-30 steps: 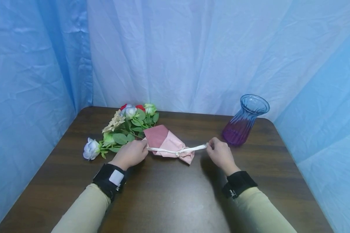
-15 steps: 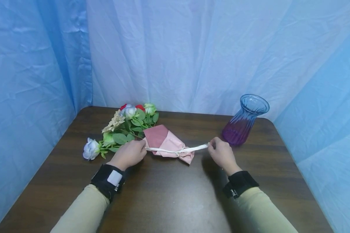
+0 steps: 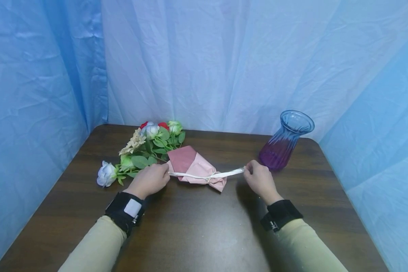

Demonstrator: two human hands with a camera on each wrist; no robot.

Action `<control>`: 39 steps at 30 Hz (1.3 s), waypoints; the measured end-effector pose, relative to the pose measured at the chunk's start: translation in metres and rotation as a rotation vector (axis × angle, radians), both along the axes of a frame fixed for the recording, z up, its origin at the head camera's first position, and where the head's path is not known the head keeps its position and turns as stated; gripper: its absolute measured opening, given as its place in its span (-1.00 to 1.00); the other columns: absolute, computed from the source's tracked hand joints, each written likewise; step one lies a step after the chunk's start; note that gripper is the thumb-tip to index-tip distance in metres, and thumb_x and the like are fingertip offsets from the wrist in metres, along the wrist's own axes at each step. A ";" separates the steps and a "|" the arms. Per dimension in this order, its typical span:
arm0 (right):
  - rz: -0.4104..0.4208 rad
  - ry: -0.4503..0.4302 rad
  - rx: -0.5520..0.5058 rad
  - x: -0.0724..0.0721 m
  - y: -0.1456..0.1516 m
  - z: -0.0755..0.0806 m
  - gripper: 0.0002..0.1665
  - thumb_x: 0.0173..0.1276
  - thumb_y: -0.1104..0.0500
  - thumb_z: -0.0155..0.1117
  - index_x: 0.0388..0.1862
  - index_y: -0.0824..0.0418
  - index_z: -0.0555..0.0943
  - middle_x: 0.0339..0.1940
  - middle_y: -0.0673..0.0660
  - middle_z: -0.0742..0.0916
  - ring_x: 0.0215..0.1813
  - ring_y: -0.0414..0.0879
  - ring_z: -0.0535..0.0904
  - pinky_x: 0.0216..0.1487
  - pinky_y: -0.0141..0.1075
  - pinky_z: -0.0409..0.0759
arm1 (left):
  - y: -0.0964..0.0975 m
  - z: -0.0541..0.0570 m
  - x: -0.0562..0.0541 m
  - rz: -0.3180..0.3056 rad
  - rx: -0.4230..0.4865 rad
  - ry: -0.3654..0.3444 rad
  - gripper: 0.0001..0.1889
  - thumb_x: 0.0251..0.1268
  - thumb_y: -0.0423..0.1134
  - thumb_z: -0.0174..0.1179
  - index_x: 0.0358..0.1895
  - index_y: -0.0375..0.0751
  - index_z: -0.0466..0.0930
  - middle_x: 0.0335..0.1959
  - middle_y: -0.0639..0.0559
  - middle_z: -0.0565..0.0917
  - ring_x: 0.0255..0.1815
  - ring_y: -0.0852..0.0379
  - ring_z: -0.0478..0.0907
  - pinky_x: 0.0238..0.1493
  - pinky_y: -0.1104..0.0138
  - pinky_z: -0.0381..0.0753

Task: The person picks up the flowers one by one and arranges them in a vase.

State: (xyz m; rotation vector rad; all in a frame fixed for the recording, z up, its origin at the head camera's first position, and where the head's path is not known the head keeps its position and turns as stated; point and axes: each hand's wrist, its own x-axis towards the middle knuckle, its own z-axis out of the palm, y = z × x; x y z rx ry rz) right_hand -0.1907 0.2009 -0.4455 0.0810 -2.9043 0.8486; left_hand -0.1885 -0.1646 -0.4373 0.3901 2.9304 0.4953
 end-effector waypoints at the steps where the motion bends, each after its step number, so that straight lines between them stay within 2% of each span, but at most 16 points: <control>1: -0.001 0.001 0.001 0.000 0.000 0.000 -0.83 0.45 0.20 0.22 -0.18 0.32 0.62 -0.42 0.16 0.68 -0.46 -0.04 0.51 -0.39 -0.19 0.50 | 0.000 0.000 0.000 0.000 0.001 -0.002 -0.84 0.46 -0.23 0.10 -0.34 -0.13 0.52 -0.58 0.03 0.49 -0.58 0.09 0.41 -0.53 0.24 0.38; 14: -0.002 -0.015 0.005 0.002 0.004 0.002 -0.82 0.47 0.19 0.18 -0.17 0.32 0.60 -0.37 0.19 0.70 -0.40 -0.01 0.55 -0.32 -0.14 0.54 | -0.004 -0.001 -0.002 0.006 0.011 -0.010 -0.86 0.47 -0.22 0.09 -0.32 -0.12 0.52 -0.56 0.02 0.50 -0.55 0.08 0.42 -0.49 0.22 0.40; 22: -0.014 -0.045 -0.016 0.002 0.008 0.005 -0.80 0.50 0.18 0.16 -0.14 0.32 0.60 -0.36 0.19 0.69 -0.38 0.01 0.56 -0.32 -0.16 0.56 | -0.010 0.003 -0.001 0.032 0.027 -0.054 -0.86 0.49 -0.20 0.09 -0.24 -0.13 0.58 -0.53 0.03 0.53 -0.50 0.07 0.46 -0.42 0.22 0.45; 35: -0.023 -0.067 -0.022 0.001 0.013 0.007 -0.79 0.50 0.17 0.15 -0.09 0.32 0.59 -0.33 0.21 0.69 -0.35 0.02 0.58 -0.29 -0.16 0.58 | -0.019 0.003 -0.001 0.038 0.023 -0.047 -0.86 0.47 -0.21 0.08 -0.23 -0.14 0.60 -0.53 0.03 0.54 -0.51 0.07 0.46 -0.40 0.20 0.46; 39: -0.038 -0.057 -0.016 0.001 0.016 0.008 -0.78 0.50 0.17 0.15 -0.10 0.33 0.59 -0.34 0.21 0.69 -0.36 0.03 0.58 -0.30 -0.14 0.58 | -0.023 0.004 0.001 0.046 0.020 -0.048 -0.81 0.49 -0.20 0.08 -0.09 -0.17 0.65 -0.50 0.05 0.56 -0.48 0.08 0.48 -0.36 0.19 0.49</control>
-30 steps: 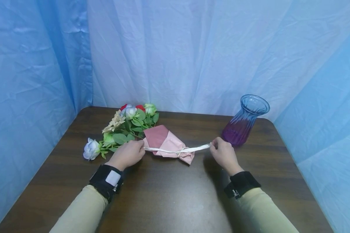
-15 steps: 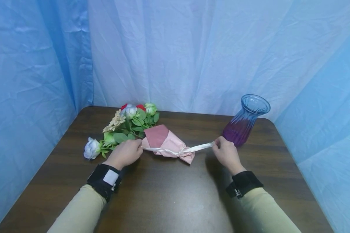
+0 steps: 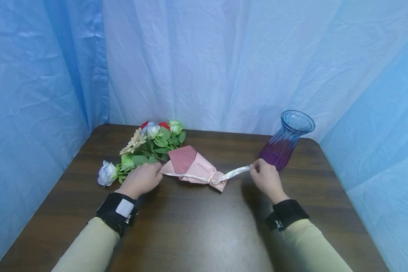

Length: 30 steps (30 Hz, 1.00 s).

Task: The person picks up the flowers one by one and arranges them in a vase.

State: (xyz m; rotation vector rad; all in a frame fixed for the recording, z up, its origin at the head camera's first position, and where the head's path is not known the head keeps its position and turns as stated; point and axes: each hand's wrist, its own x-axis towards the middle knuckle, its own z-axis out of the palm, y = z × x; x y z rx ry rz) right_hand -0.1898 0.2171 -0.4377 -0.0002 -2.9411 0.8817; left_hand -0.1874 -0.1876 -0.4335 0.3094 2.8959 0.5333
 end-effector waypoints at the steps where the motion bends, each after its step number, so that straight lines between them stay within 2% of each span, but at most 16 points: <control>1: -0.003 0.008 0.004 0.000 0.001 0.000 -0.78 0.50 0.17 0.16 -0.11 0.33 0.59 -0.36 0.21 0.69 -0.37 0.03 0.58 -0.31 -0.13 0.58 | -0.001 0.000 0.000 0.004 -0.001 0.001 -0.79 0.49 -0.19 0.07 -0.05 -0.18 0.66 -0.50 0.05 0.56 -0.48 0.08 0.48 -0.36 0.18 0.50; 4: -0.009 0.026 0.007 -0.001 0.005 0.000 -0.77 0.49 0.17 0.16 -0.12 0.34 0.59 -0.37 0.22 0.69 -0.40 0.04 0.57 -0.32 -0.13 0.56 | -0.004 0.000 0.002 0.006 -0.009 0.012 -0.75 0.49 -0.20 0.07 0.04 -0.20 0.66 -0.49 0.05 0.56 -0.47 0.07 0.47 -0.36 0.18 0.48; 13: -0.038 0.051 0.000 -0.001 0.015 0.001 -0.76 0.50 0.15 0.16 -0.13 0.34 0.59 -0.38 0.23 0.70 -0.38 0.07 0.59 -0.29 -0.10 0.58 | -0.007 0.002 0.004 0.008 -0.021 0.035 -0.82 0.47 -0.21 0.07 -0.12 -0.17 0.65 -0.54 0.05 0.52 -0.50 0.08 0.44 -0.40 0.20 0.44; 30: -0.050 0.024 -0.008 -0.002 0.017 0.003 -0.74 0.51 0.14 0.12 -0.10 0.34 0.57 -0.33 0.26 0.71 -0.34 0.09 0.59 -0.28 -0.07 0.57 | -0.010 0.001 0.004 0.013 -0.018 0.055 -0.86 0.45 -0.19 0.12 -0.31 -0.10 0.57 -0.59 0.05 0.49 -0.57 0.09 0.42 -0.50 0.23 0.40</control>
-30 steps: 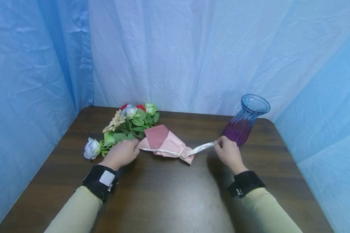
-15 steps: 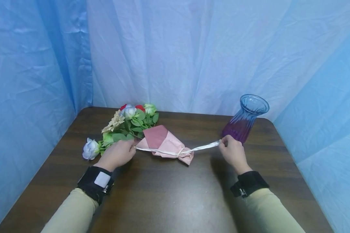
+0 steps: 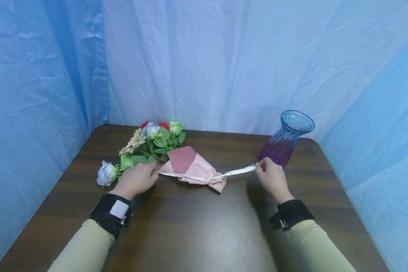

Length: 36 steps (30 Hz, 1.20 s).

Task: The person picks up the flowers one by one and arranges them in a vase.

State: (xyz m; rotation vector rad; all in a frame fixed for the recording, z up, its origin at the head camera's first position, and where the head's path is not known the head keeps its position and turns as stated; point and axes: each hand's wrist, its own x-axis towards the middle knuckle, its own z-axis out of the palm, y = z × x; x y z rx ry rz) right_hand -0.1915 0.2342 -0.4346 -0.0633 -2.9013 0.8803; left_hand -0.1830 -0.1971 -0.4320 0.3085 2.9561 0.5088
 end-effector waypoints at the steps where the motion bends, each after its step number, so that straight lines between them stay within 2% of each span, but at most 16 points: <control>1: 0.001 -0.003 -0.001 0.000 0.000 0.000 -0.74 0.51 0.14 0.12 -0.09 0.35 0.57 -0.32 0.27 0.71 -0.34 0.09 0.59 -0.28 -0.08 0.57 | 0.000 0.000 0.000 0.004 0.000 0.004 -0.85 0.45 -0.18 0.12 -0.34 -0.09 0.56 -0.60 0.05 0.49 -0.58 0.10 0.42 -0.50 0.23 0.40; 7: -0.003 -0.002 -0.022 -0.001 -0.001 0.003 -0.74 0.51 0.18 0.11 0.00 0.34 0.56 -0.24 0.29 0.71 -0.33 0.09 0.58 -0.29 -0.09 0.55 | 0.001 0.002 0.001 0.032 -0.001 0.028 -0.84 0.41 -0.16 0.14 -0.36 -0.08 0.54 -0.62 0.04 0.47 -0.60 0.09 0.41 -0.55 0.23 0.38; 15: 0.022 0.031 -0.025 -0.001 -0.006 0.010 -0.74 0.53 0.18 0.10 0.05 0.29 0.56 -0.20 0.28 0.73 -0.31 0.10 0.60 -0.26 -0.08 0.59 | 0.002 0.006 -0.002 0.074 -0.027 0.065 -0.77 0.46 -0.10 0.10 -0.06 -0.17 0.59 -0.56 0.03 0.52 -0.58 0.06 0.44 -0.61 0.22 0.38; 19: 0.056 0.030 -0.007 -0.002 -0.012 0.015 -0.73 0.55 0.18 0.09 0.09 0.28 0.56 -0.13 0.29 0.74 -0.24 0.11 0.64 -0.15 0.00 0.65 | 0.008 0.011 -0.003 0.082 -0.016 0.080 -0.73 0.48 -0.13 0.09 0.06 -0.18 0.59 -0.57 0.04 0.53 -0.58 0.06 0.45 -0.61 0.22 0.38; 26: 0.146 0.046 0.026 -0.004 -0.025 0.021 -0.69 0.53 0.21 0.14 0.15 0.30 0.60 -0.02 0.27 0.76 -0.08 0.14 0.69 0.02 0.07 0.67 | 0.026 0.023 -0.003 0.033 -0.025 0.162 -0.67 0.44 -0.18 0.06 0.16 -0.16 0.58 -0.47 0.03 0.61 -0.54 0.04 0.47 -0.60 0.20 0.39; 29: 0.186 0.065 0.048 -0.005 -0.030 0.022 -0.69 0.51 0.23 0.18 0.15 0.30 0.61 -0.01 0.26 0.77 -0.02 0.14 0.71 0.06 0.07 0.66 | 0.035 0.025 -0.003 0.003 -0.028 0.185 -0.67 0.45 -0.17 0.06 0.17 -0.16 0.60 -0.37 0.01 0.69 -0.48 0.06 0.50 -0.55 0.20 0.43; 33: 0.232 0.087 0.079 -0.005 -0.037 0.022 -0.68 0.49 0.24 0.21 0.16 0.28 0.63 0.00 0.23 0.77 -0.02 0.11 0.71 0.07 0.04 0.66 | 0.047 0.026 -0.004 -0.034 -0.023 0.180 -0.64 0.46 -0.17 0.08 0.22 -0.16 0.60 -0.27 0.00 0.74 -0.51 0.09 0.51 -0.57 0.23 0.44; 36: 0.277 0.108 0.104 -0.006 -0.042 0.022 -0.70 0.48 0.25 0.23 0.15 0.24 0.64 -0.01 0.19 0.77 -0.03 0.07 0.71 0.06 0.01 0.67 | 0.055 0.026 -0.004 -0.056 -0.015 0.167 -0.69 0.44 -0.20 0.11 0.16 -0.15 0.63 -0.41 0.05 0.69 -0.59 0.12 0.46 -0.60 0.25 0.41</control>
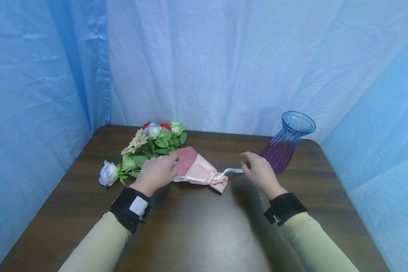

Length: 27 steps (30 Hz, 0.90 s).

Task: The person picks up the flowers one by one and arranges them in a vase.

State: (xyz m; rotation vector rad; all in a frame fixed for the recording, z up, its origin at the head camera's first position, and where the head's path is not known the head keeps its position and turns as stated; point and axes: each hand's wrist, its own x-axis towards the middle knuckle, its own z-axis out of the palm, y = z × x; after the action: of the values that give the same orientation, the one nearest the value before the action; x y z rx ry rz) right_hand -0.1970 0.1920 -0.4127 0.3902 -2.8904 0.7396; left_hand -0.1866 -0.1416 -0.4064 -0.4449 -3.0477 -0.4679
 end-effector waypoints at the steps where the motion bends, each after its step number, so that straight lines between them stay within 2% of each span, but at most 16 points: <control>1: 0.017 0.010 0.009 0.000 -0.002 0.000 -0.70 0.48 0.26 0.24 0.14 0.23 0.65 -0.01 0.18 0.77 -0.03 0.06 0.71 0.06 0.00 0.67 | 0.003 0.000 0.000 -0.008 0.000 0.001 -0.74 0.43 -0.21 0.12 0.09 -0.13 0.65 -0.48 0.07 0.65 -0.61 0.12 0.45 -0.60 0.26 0.39; 4: 0.066 0.050 0.030 0.000 -0.006 -0.001 -0.73 0.47 0.27 0.26 0.11 0.21 0.68 -0.04 0.15 0.78 -0.05 0.04 0.72 0.03 -0.02 0.68 | 0.012 -0.001 0.001 -0.033 0.000 0.010 -0.91 0.44 -0.18 0.17 -0.21 -0.08 0.62 -0.63 0.12 0.49 -0.63 0.13 0.40 -0.59 0.25 0.34; 6: 0.098 0.080 0.036 -0.001 -0.008 -0.001 -0.74 0.45 0.28 0.28 0.08 0.22 0.70 -0.07 0.14 0.78 -0.06 0.03 0.73 0.01 -0.04 0.69 | 0.018 -0.002 0.001 -0.045 -0.006 0.023 -0.81 0.46 -0.16 0.18 -0.39 -0.03 0.50 -0.69 0.12 0.39 -0.64 0.13 0.37 -0.59 0.23 0.31; 8: 0.130 0.105 0.037 -0.001 -0.011 -0.002 -0.75 0.45 0.28 0.29 0.07 0.22 0.71 -0.10 0.13 0.79 -0.11 0.01 0.72 -0.04 -0.06 0.69 | 0.024 -0.003 0.002 -0.057 -0.009 0.035 -0.73 0.46 -0.15 0.19 -0.47 -0.01 0.42 -0.70 0.13 0.35 -0.66 0.13 0.35 -0.60 0.23 0.29; 12: 0.190 0.140 0.046 -0.001 -0.016 -0.003 -0.76 0.44 0.28 0.31 0.05 0.21 0.73 -0.17 0.09 0.78 -0.23 -0.06 0.67 -0.15 -0.12 0.68 | 0.034 -0.004 0.004 -0.072 -0.019 0.064 -0.77 0.42 -0.21 0.20 -0.46 -0.02 0.46 -0.71 0.12 0.41 -0.67 0.13 0.37 -0.62 0.23 0.33; 16: 0.246 0.159 0.059 0.000 -0.022 -0.004 -0.76 0.43 0.29 0.33 0.04 0.18 0.73 -0.20 0.05 0.76 -0.25 -0.11 0.65 -0.17 -0.15 0.66 | 0.043 -0.008 0.006 -0.083 -0.024 0.069 -0.95 0.39 -0.21 0.24 -0.25 -0.05 0.57 -0.57 0.13 0.55 -0.60 0.16 0.44 -0.56 0.23 0.43; 19: 0.287 0.181 0.074 0.000 -0.026 -0.006 -0.74 0.40 0.30 0.35 0.04 0.17 0.73 -0.22 0.04 0.75 -0.26 -0.12 0.63 -0.19 -0.16 0.64 | 0.050 -0.012 0.006 -0.090 -0.027 0.055 -0.90 0.40 -0.18 0.26 -0.15 -0.07 0.57 -0.53 0.14 0.56 -0.58 0.18 0.45 -0.55 0.25 0.44; 27: 0.362 0.191 0.107 0.001 -0.035 -0.013 -0.72 0.38 0.31 0.37 0.05 0.13 0.74 -0.25 0.01 0.72 -0.27 -0.11 0.65 -0.21 -0.16 0.64 | 0.067 -0.018 0.010 -0.144 -0.035 0.030 -0.83 0.45 -0.15 0.25 -0.33 -0.08 0.54 -0.66 0.14 0.43 -0.65 0.19 0.38 -0.62 0.30 0.30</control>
State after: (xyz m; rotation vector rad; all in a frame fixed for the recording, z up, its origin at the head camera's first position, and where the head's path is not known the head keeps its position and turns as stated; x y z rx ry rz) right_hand -0.1960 0.1575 -0.4259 0.9590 -2.7138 0.5562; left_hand -0.1767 -0.0750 -0.4246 -0.6693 -3.0122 -0.4087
